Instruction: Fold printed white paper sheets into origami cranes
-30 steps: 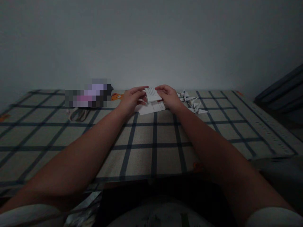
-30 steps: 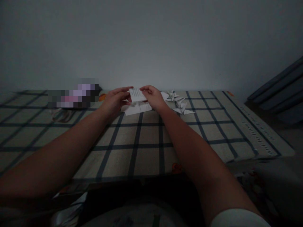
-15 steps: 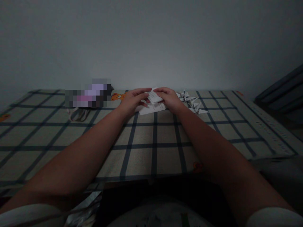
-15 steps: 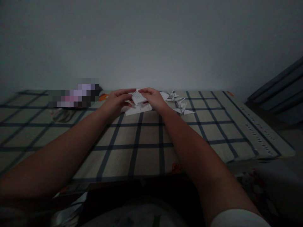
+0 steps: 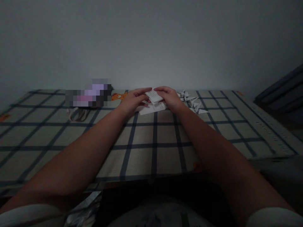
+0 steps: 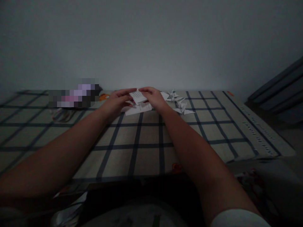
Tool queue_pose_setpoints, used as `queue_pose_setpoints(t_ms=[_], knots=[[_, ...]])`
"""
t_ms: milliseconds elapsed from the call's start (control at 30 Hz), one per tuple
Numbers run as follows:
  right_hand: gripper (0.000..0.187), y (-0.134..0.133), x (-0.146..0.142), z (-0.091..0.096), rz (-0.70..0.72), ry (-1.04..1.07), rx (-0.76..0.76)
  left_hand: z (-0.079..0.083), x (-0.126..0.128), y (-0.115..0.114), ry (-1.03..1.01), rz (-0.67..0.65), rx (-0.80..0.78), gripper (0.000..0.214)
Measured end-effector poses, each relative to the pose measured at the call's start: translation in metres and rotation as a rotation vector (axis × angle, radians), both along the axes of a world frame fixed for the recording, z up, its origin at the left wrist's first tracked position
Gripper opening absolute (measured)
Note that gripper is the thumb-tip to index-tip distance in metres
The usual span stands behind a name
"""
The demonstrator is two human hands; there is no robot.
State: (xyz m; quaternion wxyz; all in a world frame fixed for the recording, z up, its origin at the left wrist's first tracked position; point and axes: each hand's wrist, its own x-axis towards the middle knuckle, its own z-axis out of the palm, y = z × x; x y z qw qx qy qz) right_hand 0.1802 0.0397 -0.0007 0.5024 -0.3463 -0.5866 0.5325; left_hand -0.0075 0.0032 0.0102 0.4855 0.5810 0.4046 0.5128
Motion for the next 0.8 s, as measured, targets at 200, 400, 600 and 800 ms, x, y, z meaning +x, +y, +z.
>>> queue_pose_setpoints(t_ms=[200,400,600,800], knots=[[0.038,-0.005,-0.003,0.003,-0.031,-0.091,0.064,-0.006,-0.004,0.008,0.049,0.129,0.030,0.028],[0.045,-0.005,-0.005,0.005,-0.030,-0.124,0.002,-0.009,-0.006,0.017,-0.021,0.202,0.044,0.031],[0.017,-0.002,-0.002,-0.001,0.012,-0.124,0.027,-0.009,-0.003,0.018,-0.111,0.095,0.030,0.033],[0.017,-0.004,-0.002,0.001,0.014,-0.111,0.001,-0.013,-0.006,0.022,0.010,0.270,0.064,0.051]])
